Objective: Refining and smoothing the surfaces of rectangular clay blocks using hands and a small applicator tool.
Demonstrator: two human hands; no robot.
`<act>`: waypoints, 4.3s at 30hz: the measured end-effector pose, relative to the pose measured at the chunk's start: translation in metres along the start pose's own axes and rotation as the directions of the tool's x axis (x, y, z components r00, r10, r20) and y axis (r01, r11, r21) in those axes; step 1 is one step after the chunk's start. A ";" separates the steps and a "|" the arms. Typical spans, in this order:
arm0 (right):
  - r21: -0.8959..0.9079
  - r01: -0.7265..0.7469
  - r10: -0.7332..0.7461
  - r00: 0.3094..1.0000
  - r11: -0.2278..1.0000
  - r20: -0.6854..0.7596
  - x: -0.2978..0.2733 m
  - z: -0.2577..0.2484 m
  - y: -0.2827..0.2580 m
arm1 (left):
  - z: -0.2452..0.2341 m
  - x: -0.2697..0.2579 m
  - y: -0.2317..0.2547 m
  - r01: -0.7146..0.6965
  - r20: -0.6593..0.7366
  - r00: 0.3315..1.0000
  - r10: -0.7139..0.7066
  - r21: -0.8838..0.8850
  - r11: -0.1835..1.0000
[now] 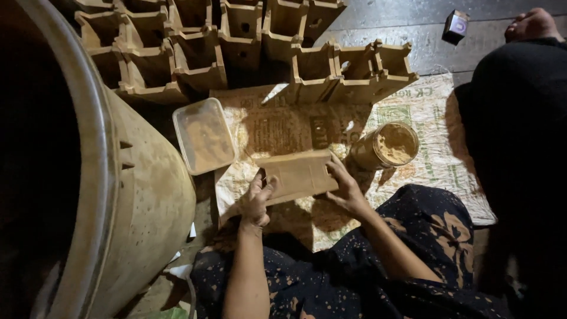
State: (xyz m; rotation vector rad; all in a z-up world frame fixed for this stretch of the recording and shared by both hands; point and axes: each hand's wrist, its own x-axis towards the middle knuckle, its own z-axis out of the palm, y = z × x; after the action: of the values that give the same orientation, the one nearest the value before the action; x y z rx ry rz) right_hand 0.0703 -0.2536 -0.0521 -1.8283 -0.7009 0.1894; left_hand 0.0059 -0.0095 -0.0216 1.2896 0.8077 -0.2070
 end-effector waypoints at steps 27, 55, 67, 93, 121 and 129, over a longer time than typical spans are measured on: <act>-0.888 -0.373 0.204 0.923 0.268 -0.326 0.007 -0.164 0.084 | -0.002 0.093 -0.134 -0.371 -0.139 0.929 0.344 -0.316 0.874; 0.222 -0.398 0.444 0.867 0.890 -0.225 0.014 -0.024 0.037 | 0.004 0.118 -0.179 -0.393 0.088 0.903 0.420 -0.220 0.893; 0.468 -0.362 0.464 0.878 0.806 -0.119 0.025 -0.028 0.027 | -0.006 0.114 -0.176 -0.363 0.112 0.915 0.387 -0.188 0.913; 0.125 -0.326 0.336 0.939 0.937 -0.073 0.030 -0.035 0.027 | -0.001 0.115 -0.164 -0.395 0.119 0.906 0.406 -0.101 0.913; -0.088 -0.116 0.110 0.991 0.989 -0.077 0.037 -0.028 0.062 | -0.004 0.127 -0.177 -0.352 0.070 0.929 0.362 -0.125 0.927; -0.155 -0.144 0.121 0.981 0.977 -0.149 0.049 -0.016 0.039 | -0.005 0.134 -0.184 -0.352 0.067 0.930 0.361 -0.126 0.928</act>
State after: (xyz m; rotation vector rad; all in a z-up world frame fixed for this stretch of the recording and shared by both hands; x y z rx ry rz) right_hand 0.1322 -0.2480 -0.0712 -2.0280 -0.5096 0.0924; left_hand -0.0030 -0.0217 -0.2488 1.2880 0.4891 0.0725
